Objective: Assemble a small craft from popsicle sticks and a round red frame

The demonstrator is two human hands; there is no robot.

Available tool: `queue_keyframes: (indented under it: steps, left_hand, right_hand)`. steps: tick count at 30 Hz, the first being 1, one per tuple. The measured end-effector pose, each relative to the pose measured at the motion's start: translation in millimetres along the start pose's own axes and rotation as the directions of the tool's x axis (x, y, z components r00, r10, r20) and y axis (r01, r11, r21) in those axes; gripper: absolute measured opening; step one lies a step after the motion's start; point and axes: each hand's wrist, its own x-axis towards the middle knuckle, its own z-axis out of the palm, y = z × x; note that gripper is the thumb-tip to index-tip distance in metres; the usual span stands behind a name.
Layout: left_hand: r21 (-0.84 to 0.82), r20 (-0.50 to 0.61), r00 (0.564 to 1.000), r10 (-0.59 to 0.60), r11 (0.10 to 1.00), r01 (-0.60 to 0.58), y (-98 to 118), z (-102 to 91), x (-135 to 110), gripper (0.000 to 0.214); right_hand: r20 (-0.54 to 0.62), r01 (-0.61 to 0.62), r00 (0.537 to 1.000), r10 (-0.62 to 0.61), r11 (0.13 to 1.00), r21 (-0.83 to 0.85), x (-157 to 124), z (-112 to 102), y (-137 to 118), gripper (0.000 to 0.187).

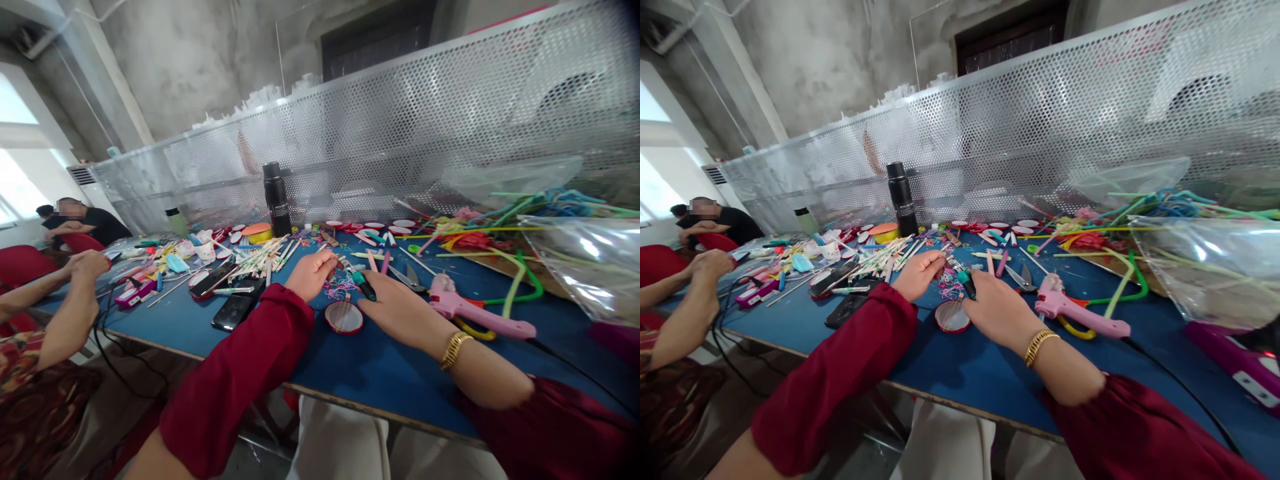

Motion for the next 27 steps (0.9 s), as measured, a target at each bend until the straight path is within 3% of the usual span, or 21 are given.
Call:
queue_keyframes:
  steps: [7,19,27]
  left_hand:
    - [0.009,-0.009,0.999,0.038,0.999,-0.038,3.2,-2.5,-1.6,0.028]
    - [0.074,-0.023,0.998,0.066,0.995,-0.064,-7.6,-3.0,-0.2,0.026]
    - [0.081,0.003,0.999,0.034,0.996,-0.034,3.4,-4.2,-3.2,0.025]
  right_hand:
    - [-0.046,-0.009,0.999,0.01,1.0,0.001,-2.0,1.3,-1.8,0.024]
    - [0.006,0.008,1.0,-0.009,1.0,0.012,-0.5,2.0,-1.2,0.029]
    - [-0.005,-0.017,1.0,0.017,0.999,-0.034,-4.4,0.0,-6.4,0.014]
